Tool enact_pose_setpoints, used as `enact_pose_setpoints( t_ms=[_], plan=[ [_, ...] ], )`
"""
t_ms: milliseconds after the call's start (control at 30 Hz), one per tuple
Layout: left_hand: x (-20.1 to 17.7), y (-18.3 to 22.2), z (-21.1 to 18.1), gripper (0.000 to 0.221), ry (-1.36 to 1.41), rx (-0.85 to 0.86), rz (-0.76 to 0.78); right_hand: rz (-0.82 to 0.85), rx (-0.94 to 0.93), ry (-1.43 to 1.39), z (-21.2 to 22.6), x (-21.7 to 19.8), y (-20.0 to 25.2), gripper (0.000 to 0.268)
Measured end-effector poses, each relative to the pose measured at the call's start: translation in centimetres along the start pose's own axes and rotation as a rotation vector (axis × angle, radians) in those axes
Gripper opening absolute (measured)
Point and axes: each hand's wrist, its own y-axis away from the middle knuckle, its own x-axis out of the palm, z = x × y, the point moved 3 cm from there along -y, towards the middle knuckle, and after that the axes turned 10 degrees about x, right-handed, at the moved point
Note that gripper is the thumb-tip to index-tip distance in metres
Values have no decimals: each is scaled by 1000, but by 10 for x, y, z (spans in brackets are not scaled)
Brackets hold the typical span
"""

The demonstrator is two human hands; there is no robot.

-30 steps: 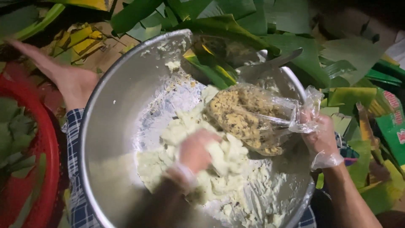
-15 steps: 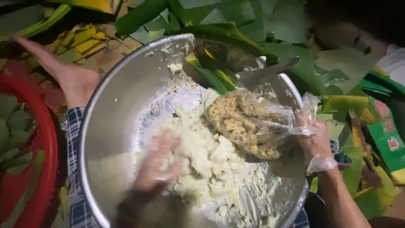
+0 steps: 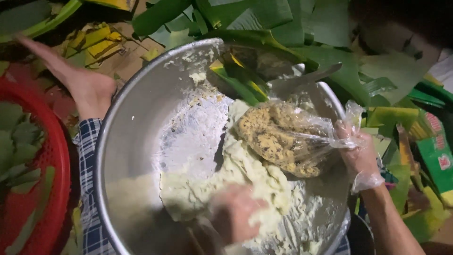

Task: Kneading and mixing a large batch of dough with filling in a metal bowl while sitting on the floor.

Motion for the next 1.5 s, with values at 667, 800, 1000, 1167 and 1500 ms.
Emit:
enact_pose_setpoints(
  t_ms=[667,800,1000,1167,1500],
  plan=[
    [-44,18,42,80,1154,901,-616,38,-44,-80,-1,0,7,30],
    [-84,-12,94,58,365,-106,-780,63,-97,-185,-17,1,-5,11],
    [-19,-29,94,50,351,-400,-477,9,-110,-32,-9,2,-7,24],
    [21,-25,-13,40,136,-726,118,7,-34,-25,11,6,3,34],
    [21,75,27,36,-57,258,-582,49,-113,-20,-14,0,-12,33]
  ],
)
